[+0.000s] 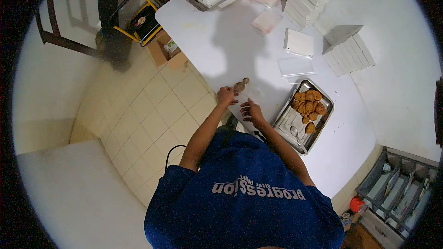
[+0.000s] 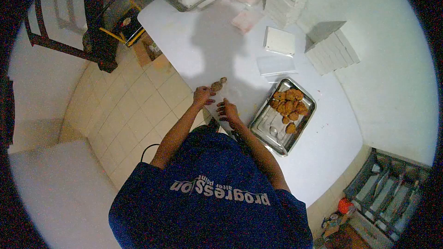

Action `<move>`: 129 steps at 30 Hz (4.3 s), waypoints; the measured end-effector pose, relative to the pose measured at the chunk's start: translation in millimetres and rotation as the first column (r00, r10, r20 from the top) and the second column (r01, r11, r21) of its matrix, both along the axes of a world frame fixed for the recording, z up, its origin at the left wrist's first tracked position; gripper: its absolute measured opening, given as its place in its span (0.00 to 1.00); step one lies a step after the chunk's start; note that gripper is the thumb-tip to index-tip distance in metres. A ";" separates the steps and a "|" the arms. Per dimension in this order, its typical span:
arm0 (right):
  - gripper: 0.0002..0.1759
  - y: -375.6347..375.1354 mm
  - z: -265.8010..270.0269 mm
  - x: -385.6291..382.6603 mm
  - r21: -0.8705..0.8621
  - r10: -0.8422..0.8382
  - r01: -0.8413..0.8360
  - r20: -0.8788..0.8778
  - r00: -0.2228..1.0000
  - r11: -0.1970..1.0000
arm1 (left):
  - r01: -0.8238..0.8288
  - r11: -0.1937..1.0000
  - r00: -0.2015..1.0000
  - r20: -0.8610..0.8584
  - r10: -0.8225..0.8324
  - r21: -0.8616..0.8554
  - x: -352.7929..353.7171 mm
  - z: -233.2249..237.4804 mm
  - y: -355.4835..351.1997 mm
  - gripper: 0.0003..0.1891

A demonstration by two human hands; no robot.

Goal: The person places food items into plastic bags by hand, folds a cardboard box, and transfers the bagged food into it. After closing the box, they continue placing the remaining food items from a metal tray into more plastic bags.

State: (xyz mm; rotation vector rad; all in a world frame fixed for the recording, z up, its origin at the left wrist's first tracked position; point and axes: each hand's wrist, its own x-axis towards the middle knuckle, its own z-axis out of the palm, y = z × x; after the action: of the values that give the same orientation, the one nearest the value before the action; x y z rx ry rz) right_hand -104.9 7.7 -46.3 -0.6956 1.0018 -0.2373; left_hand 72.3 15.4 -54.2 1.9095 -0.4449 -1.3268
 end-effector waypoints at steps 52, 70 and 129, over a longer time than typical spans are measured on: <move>0.17 -56.9 20.6 -45.6 -0.469 0.027 0.044 0.143 0.989 0.882 | 0.222 0.833 0.751 -0.456 -0.477 -0.507 -7.6 62.8 -4.1 0.31; 0.14 -57.8 53.2 -34.1 -0.493 -0.131 0.236 0.238 0.962 0.837 | 0.263 0.776 0.715 -0.424 -0.556 -0.573 -5.9 67.1 3.6 0.26; 0.08 -84.1 3.4 -24.9 -0.553 -0.120 0.249 0.259 0.958 0.795 | 0.282 0.792 0.941 0.319 -0.117 -0.542 -9.0 58.0 -16.6 0.12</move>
State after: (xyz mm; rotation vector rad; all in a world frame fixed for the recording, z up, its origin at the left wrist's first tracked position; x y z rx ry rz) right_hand -129.8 -76.4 -42.8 -1.1043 0.7865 -0.8041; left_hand 63.3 -1.2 3.7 1.5380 -1.0909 -0.8992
